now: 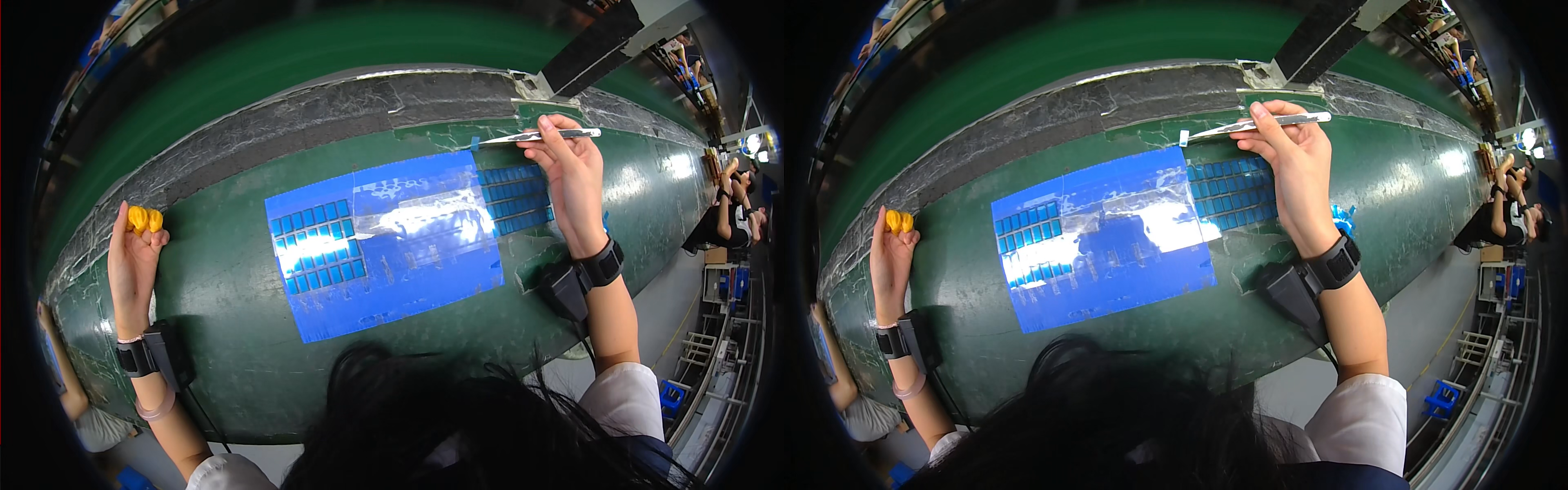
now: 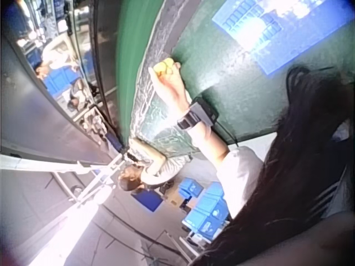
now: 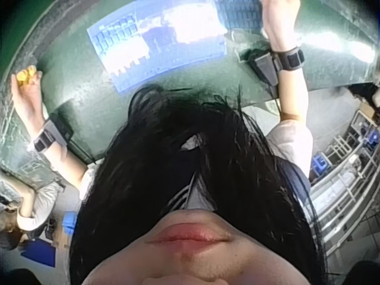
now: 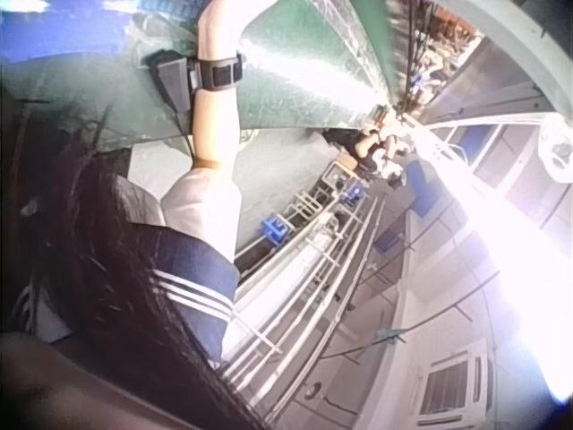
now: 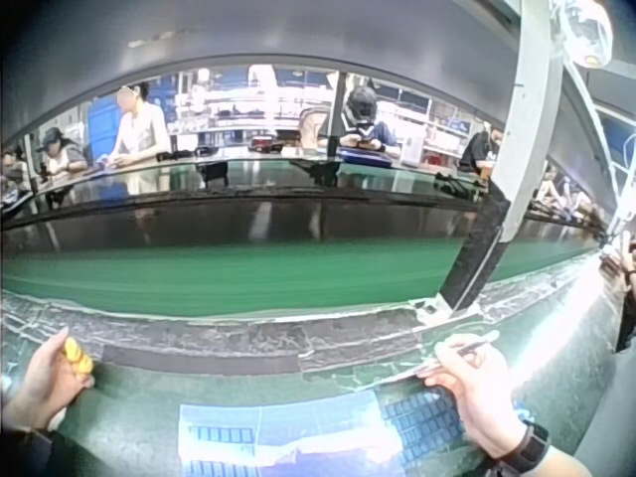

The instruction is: Using tweezers to pick up small electronic components from a blue tray and precisely placing them into a plastic housing on a factory assembly line.

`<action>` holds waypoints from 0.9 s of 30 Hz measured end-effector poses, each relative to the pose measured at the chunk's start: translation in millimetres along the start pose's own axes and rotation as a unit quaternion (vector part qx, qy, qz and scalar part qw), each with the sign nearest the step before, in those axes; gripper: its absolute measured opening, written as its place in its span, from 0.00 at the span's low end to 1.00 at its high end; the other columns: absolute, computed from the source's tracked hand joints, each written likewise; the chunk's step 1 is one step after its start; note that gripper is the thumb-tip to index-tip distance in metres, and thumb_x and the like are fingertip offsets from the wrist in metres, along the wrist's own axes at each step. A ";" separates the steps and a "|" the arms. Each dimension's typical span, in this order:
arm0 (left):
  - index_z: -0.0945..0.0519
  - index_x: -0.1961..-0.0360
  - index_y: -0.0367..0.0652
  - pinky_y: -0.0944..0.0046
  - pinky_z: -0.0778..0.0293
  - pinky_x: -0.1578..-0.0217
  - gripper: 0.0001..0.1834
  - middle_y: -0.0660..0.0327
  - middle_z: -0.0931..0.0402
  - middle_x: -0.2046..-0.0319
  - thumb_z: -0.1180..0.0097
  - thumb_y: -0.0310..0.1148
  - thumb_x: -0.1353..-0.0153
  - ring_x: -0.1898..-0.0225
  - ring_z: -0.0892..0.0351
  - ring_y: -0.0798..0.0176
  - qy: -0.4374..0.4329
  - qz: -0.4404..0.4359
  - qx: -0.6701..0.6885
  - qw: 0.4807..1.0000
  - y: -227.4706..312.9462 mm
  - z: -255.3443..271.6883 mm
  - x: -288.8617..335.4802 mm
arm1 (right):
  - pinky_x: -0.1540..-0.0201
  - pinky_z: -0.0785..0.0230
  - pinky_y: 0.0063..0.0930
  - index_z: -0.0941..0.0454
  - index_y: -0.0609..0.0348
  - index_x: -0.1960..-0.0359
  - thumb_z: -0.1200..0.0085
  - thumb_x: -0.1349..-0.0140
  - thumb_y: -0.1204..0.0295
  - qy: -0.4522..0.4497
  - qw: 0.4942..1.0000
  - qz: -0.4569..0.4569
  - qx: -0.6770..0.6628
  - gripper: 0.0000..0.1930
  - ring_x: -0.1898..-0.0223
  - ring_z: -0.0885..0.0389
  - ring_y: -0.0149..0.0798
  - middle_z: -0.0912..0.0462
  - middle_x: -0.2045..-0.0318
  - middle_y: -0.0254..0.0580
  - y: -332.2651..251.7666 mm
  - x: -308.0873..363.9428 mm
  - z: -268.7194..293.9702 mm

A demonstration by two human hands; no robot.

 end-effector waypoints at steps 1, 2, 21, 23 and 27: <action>0.36 0.74 0.39 0.70 0.41 0.74 0.11 0.59 0.35 0.77 0.63 0.37 0.44 0.78 0.38 0.67 0.009 -0.003 0.000 1.000 0.5 0.8 0.3 | 0.71 0.34 0.18 0.35 0.66 0.69 0.54 0.49 0.74 0.000 1.000 0.000 0.002 0.09 0.74 0.26 0.32 0.26 0.77 0.43 -0.2 -0.1 -0.8; 0.36 0.74 0.39 0.70 0.41 0.74 0.11 0.59 0.35 0.77 0.63 0.37 0.44 0.78 0.38 0.67 0.008 -0.002 0.001 1.000 0.5 0.3 0.0 | 0.71 0.33 0.18 0.35 0.67 0.68 0.53 0.50 0.74 0.000 1.000 0.001 0.005 0.10 0.74 0.26 0.32 0.26 0.77 0.43 -1.3 -0.2 -0.8; 0.35 0.71 0.40 0.71 0.41 0.73 0.09 0.63 0.36 0.77 0.62 0.35 0.44 0.78 0.40 0.71 -0.004 0.003 -0.004 1.000 -0.5 2.0 -0.8 | 0.70 0.34 0.16 0.43 0.74 0.57 0.53 0.49 0.73 0.011 1.000 0.009 0.008 0.21 0.76 0.27 0.30 0.27 0.76 0.44 -0.7 -4.0 3.7; 0.35 0.71 0.40 0.71 0.41 0.73 0.09 0.63 0.36 0.77 0.62 0.35 0.44 0.78 0.40 0.71 -0.013 0.003 -0.007 1.000 -0.6 1.5 -1.2 | 0.71 0.34 0.16 0.44 0.74 0.56 0.53 0.49 0.73 0.015 1.000 0.012 0.013 0.22 0.76 0.27 0.30 0.27 0.76 0.44 -1.4 -4.1 4.6; 0.35 0.71 0.40 0.71 0.41 0.74 0.09 0.62 0.36 0.76 0.62 0.35 0.44 0.78 0.39 0.71 -0.002 0.000 -0.008 1.000 -1.1 1.8 -1.5 | 0.71 0.34 0.16 0.44 0.74 0.56 0.53 0.49 0.73 0.012 1.000 0.016 0.014 0.22 0.77 0.27 0.29 0.27 0.76 0.44 -1.5 -4.3 5.7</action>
Point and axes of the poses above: each hand's wrist, its own x-axis away from the middle knuckle, its own z-axis out of the back of the hand, y = z × x, the point moved 5 cm from there along -x, towards the middle knuckle
